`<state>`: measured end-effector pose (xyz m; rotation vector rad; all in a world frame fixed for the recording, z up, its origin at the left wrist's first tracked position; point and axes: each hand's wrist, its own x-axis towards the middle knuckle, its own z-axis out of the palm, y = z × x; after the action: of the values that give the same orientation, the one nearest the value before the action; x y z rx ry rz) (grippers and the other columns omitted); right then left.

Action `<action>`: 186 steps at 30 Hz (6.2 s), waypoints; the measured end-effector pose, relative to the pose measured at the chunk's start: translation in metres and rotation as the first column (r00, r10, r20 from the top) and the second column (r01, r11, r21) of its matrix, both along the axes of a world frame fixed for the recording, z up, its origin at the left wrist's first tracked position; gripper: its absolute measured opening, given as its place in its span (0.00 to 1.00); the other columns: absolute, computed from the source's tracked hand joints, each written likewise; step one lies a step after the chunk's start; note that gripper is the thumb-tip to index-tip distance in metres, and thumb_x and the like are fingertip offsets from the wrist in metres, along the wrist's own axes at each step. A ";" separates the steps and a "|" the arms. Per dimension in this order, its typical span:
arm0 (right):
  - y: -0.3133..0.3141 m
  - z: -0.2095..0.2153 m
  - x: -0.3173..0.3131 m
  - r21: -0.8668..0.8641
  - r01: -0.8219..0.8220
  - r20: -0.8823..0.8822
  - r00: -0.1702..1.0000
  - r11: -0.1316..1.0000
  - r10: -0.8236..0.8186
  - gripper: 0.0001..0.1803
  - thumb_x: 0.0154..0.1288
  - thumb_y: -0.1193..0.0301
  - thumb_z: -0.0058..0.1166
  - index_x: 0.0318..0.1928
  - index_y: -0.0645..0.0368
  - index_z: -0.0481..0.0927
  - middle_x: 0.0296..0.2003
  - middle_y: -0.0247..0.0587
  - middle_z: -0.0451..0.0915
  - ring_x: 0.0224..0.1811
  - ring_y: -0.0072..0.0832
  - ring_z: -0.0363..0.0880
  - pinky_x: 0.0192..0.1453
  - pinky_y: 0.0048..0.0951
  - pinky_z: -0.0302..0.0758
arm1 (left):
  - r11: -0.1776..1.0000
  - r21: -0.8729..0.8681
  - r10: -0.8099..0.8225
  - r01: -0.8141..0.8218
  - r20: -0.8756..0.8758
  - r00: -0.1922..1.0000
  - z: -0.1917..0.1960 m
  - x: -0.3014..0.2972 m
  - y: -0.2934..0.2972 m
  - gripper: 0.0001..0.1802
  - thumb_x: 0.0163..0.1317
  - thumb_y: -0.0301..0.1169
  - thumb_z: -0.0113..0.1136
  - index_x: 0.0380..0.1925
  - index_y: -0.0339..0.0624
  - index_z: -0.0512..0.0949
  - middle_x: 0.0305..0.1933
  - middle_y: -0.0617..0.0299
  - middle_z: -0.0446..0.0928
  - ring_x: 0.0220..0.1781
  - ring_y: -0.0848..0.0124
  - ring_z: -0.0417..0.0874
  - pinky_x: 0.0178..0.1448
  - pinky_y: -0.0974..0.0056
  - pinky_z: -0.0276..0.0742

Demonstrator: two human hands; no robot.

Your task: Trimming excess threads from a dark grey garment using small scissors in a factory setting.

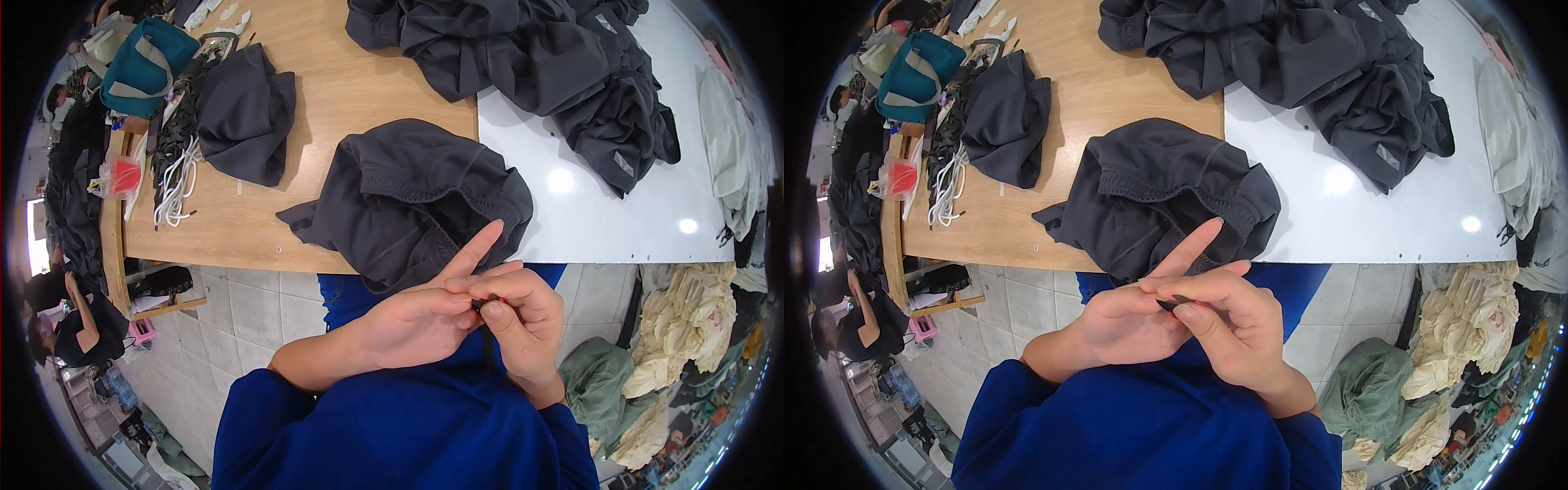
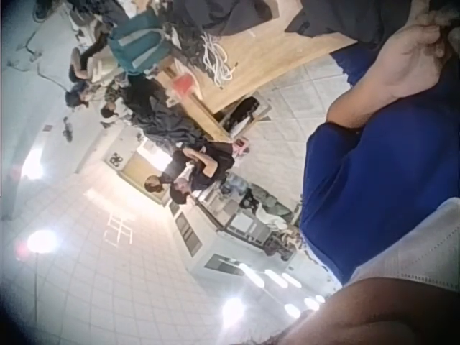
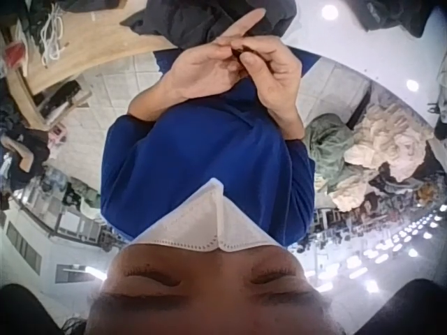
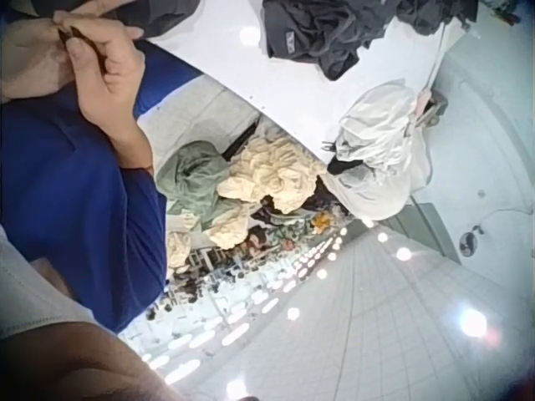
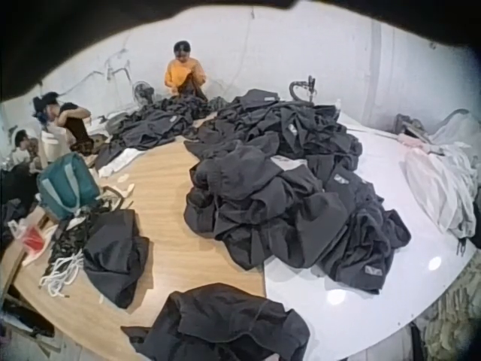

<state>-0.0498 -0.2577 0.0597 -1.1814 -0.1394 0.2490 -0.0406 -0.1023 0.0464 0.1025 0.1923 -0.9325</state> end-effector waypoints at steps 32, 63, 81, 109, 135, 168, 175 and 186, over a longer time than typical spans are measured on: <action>0.000 0.001 -0.003 -0.012 0.026 0.019 0.999 1.000 -0.026 0.09 0.64 0.83 0.51 0.44 0.69 0.77 0.40 0.50 0.83 0.41 0.27 0.83 0.44 0.21 0.77 | 1.000 0.007 0.022 -0.023 0.105 0.994 -0.002 0.000 -0.002 0.45 0.64 0.26 0.46 0.72 0.68 0.31 0.76 0.54 0.42 0.57 0.79 0.62 0.59 0.71 0.55; -0.002 0.001 -0.003 0.059 -0.049 0.027 0.999 0.997 0.047 0.10 0.65 0.82 0.49 0.47 0.68 0.75 0.44 0.50 0.81 0.45 0.29 0.81 0.49 0.24 0.76 | 0.991 0.126 0.015 -0.047 0.246 0.969 0.002 0.003 -0.001 0.50 0.62 0.33 0.52 0.71 0.62 0.26 0.75 0.40 0.36 0.75 0.53 0.49 0.72 0.58 0.53; -0.002 -0.003 -0.004 0.093 -0.043 0.008 0.999 0.995 0.043 0.10 0.67 0.81 0.48 0.47 0.68 0.74 0.43 0.49 0.80 0.41 0.27 0.81 0.45 0.23 0.77 | 0.994 0.109 -0.008 -0.021 0.255 0.967 -0.002 0.003 0.002 0.50 0.62 0.34 0.53 0.71 0.63 0.26 0.75 0.40 0.37 0.73 0.60 0.57 0.63 0.67 0.63; 0.002 -0.006 -0.009 0.140 -0.008 0.007 1.000 0.990 0.007 0.07 0.70 0.79 0.44 0.46 0.67 0.70 0.45 0.52 0.79 0.36 0.22 0.78 0.44 0.21 0.75 | 0.987 0.152 0.006 -0.046 0.258 0.966 -0.005 -0.002 -0.001 0.49 0.64 0.36 0.52 0.71 0.63 0.27 0.75 0.43 0.37 0.70 0.63 0.60 0.70 0.61 0.54; 0.008 -0.006 -0.002 0.258 -0.002 -0.182 0.982 0.966 0.051 0.22 0.63 0.59 0.58 0.44 0.60 0.63 0.36 0.50 0.76 0.28 0.21 0.74 0.27 0.16 0.72 | 0.986 0.144 0.039 -0.087 0.304 0.952 0.005 0.001 0.001 0.52 0.65 0.23 0.52 0.70 0.71 0.24 0.75 0.55 0.42 0.51 0.76 0.66 0.50 0.69 0.65; -0.011 -0.030 0.000 0.245 0.111 -0.196 0.979 0.963 -0.063 0.09 0.65 0.77 0.49 0.42 0.60 0.65 0.35 0.54 0.80 0.27 0.23 0.75 0.30 0.20 0.72 | 0.963 0.241 -0.009 -0.120 0.475 0.880 -0.014 0.001 -0.001 0.40 0.69 0.28 0.46 0.72 0.53 0.34 0.72 0.53 0.49 0.69 0.68 0.58 0.69 0.63 0.55; -0.037 -0.034 0.014 0.177 0.426 -0.218 0.896 0.887 -0.387 0.08 0.68 0.75 0.44 0.46 0.59 0.64 0.36 0.54 0.79 0.27 0.24 0.74 0.29 0.21 0.71 | 0.882 0.406 0.087 -0.240 0.360 0.929 -0.027 0.005 0.022 0.10 0.71 0.38 0.42 0.40 0.46 0.69 0.59 0.49 0.69 0.60 0.60 0.72 0.67 0.55 0.62; -0.046 -0.047 0.024 -0.357 0.447 -0.028 0.873 0.820 -0.487 0.23 0.60 0.81 0.53 0.56 0.61 0.68 0.43 0.36 0.77 0.26 0.13 0.61 0.32 0.15 0.63 | 0.686 0.585 0.324 -0.433 0.287 0.901 -0.051 0.022 0.051 0.08 0.71 0.36 0.40 0.39 0.47 0.68 0.44 0.60 0.75 0.47 0.69 0.75 0.58 0.63 0.70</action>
<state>-0.0263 -0.3041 0.0131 -1.5018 0.3148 -0.1018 -0.0182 -0.0513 -0.0047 0.7508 0.3628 -0.3969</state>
